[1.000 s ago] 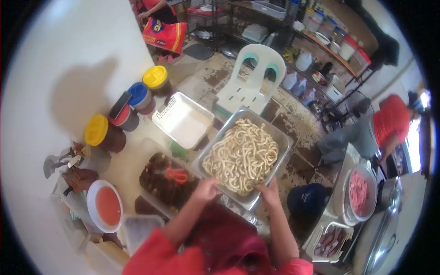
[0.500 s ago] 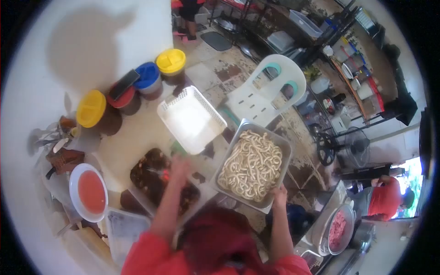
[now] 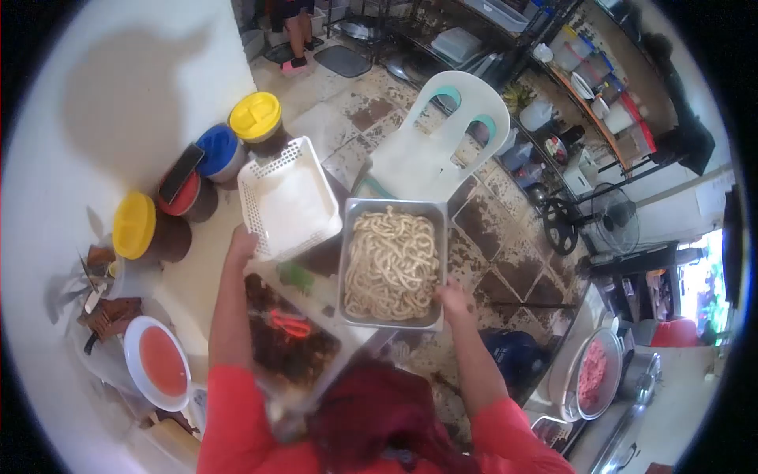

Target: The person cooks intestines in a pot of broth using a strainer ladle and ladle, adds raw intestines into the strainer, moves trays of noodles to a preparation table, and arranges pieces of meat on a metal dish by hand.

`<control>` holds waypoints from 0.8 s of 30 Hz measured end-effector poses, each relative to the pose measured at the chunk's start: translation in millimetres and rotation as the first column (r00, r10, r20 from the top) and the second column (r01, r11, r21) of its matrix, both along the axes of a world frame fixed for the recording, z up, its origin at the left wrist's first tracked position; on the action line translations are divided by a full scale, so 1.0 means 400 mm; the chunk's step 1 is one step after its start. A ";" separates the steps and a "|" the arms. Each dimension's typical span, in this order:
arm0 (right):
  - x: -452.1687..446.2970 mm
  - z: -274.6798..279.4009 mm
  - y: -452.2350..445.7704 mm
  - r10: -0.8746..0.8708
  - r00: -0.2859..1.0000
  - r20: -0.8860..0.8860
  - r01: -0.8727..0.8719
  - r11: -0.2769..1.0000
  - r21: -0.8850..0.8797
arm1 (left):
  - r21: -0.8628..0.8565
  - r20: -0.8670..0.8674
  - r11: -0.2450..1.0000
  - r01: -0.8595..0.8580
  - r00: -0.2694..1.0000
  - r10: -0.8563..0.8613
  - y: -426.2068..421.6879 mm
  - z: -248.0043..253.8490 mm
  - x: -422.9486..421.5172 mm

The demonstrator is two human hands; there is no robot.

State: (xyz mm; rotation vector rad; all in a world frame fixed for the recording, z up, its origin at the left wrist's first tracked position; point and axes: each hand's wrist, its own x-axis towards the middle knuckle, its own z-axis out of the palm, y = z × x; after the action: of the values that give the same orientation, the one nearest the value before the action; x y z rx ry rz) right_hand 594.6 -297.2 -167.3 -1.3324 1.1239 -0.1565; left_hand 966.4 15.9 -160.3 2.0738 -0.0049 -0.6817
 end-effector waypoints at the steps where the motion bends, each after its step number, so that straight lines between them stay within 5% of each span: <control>1: 0.030 -0.031 0.003 -0.015 0.999 0.035 0.014 1.000 0.025 | 0.010 0.093 0.998 0.061 0.994 -0.061 0.023 -0.016 0.032; 3: 0.084 -0.090 -0.003 -0.014 1.000 0.024 0.012 0.998 0.068 | 0.042 0.282 0.984 0.172 0.943 -0.176 0.080 -0.055 0.109; 6: 0.168 -0.057 0.013 0.001 0.997 -0.071 0.009 0.991 0.130 | 0.438 0.566 0.885 0.156 0.717 -0.407 0.112 -0.072 0.218; 10: 0.235 -0.200 0.020 0.039 0.996 0.075 -0.034 0.997 -0.062 | 0.536 0.557 0.843 0.045 0.731 -0.393 0.053 -0.009 0.252; 15: 0.260 -0.193 0.146 0.104 0.963 -0.248 -0.179 0.937 -0.300 | 0.671 0.466 0.741 -0.034 0.797 -0.385 -0.031 -0.024 0.317; 17: 0.271 -0.192 0.201 0.065 0.982 -0.178 -0.090 0.987 -0.136 | 0.701 0.440 0.713 0.006 0.784 -0.439 -0.028 -0.044 0.344; 21: 0.260 -0.139 0.258 0.103 0.940 -0.325 -0.214 0.921 -0.327 | 0.627 0.548 0.779 0.013 0.704 -0.452 0.015 -0.085 0.339; 24: 0.249 -0.163 0.254 0.182 0.950 -0.253 -0.234 0.953 -0.194 | 0.666 0.423 0.743 -0.064 0.853 -0.306 0.033 -0.066 0.304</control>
State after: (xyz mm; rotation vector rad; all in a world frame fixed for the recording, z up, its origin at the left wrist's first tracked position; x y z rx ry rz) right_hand 694.4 -195.7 -232.4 -1.6954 1.1752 0.0332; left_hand 1088.0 29.1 -186.7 2.9315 -0.2438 -0.1736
